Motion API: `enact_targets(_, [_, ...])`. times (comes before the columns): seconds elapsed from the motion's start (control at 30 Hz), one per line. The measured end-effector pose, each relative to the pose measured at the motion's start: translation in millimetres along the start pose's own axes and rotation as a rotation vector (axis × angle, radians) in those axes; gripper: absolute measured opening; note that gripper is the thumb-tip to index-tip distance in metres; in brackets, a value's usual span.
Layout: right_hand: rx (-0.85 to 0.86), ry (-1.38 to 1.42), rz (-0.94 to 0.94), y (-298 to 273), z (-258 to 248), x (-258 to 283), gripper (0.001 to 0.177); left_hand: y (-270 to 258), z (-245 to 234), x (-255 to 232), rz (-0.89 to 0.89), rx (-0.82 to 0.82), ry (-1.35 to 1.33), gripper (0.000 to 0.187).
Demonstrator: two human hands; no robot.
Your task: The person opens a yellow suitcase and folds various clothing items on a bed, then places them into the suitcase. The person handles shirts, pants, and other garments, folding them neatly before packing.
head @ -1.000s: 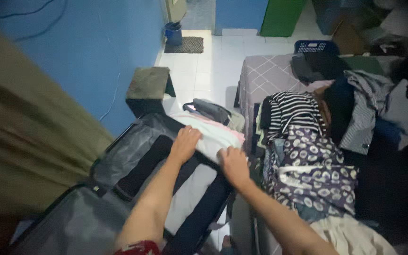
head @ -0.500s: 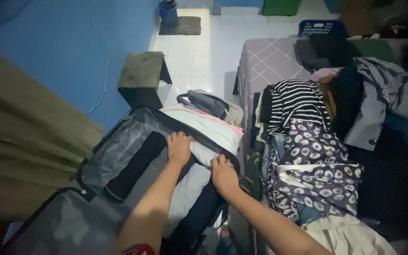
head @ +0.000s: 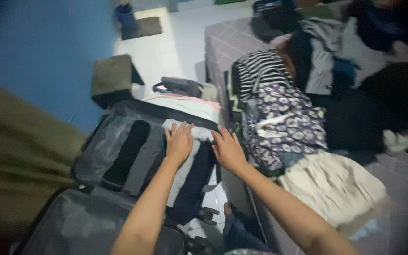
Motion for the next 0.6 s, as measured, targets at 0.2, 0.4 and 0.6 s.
enact_targets(0.2, [-0.271,0.054,0.195,-98,-81,-6,0.055,-54,-2,-127,0.179,-0.053,-0.246,0.038])
enact_targets(0.4, [-0.452,0.048,0.386,-214,-151,-51,0.051,-120,41,-280,0.506,0.089,-0.316,0.04])
enact_targets(0.6, [-0.524,-0.057,0.633,-360,-228,-89,0.053,-205,84,-431,0.737,0.229,-0.355,0.051])
Point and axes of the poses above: each hand's wrist, its own y-axis towards the middle knuckle, its own z-axis out of the palm, x = y × z, the point moved 3 cm from there along y, towards the middle knuckle, and after that the axes turned 9 degrees about -z, right-handed, at the moved point
